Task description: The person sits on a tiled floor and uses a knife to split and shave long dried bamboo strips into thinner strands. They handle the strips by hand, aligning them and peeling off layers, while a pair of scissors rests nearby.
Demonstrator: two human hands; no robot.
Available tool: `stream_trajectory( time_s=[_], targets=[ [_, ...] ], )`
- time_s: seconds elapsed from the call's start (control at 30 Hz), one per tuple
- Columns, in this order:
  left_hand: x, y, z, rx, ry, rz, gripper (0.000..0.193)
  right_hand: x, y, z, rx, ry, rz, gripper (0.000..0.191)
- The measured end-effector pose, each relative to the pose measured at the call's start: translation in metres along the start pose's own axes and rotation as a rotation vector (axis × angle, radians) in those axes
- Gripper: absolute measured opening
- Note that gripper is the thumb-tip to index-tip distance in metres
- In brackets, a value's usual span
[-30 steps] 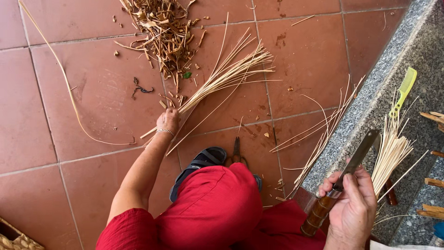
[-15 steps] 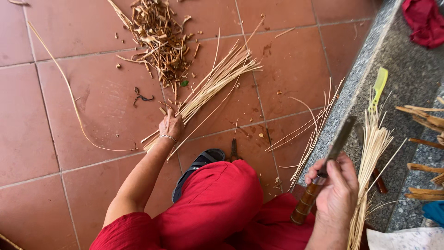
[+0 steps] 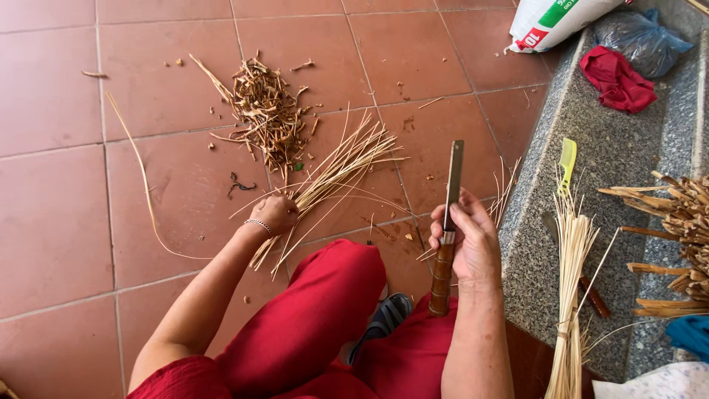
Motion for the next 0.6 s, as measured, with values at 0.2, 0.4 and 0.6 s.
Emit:
stream_trajectory(
  time_s=[0.2, 0.4, 0.6],
  targets=[
    [0.030, -0.014, -0.006, -0.206, 0.033, 0.048, 0.020, -0.005, -0.005, 0.010, -0.027, 0.001, -0.004, 0.023],
    [0.034, -0.038, -0.023, -0.087, 0.028, 0.123, 0.019, -0.010, -0.019, 0.016, 0.029, -0.007, 0.020, 0.024],
    [0.025, -0.046, 0.029, 0.733, 0.328, 0.242, 0.014, -0.004, -0.001, 0.010, 0.096, 0.053, -0.154, 0.033]
  ],
)
Point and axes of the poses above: each hand's wrist, its own x-axis away from the middle knuckle, its own y-axis out of the palm, z = x × y, the point moved 2 cm from there along -x, towards the middle knuckle, and after that the axes turned 1 degree about -x, right-handed, at the moved point
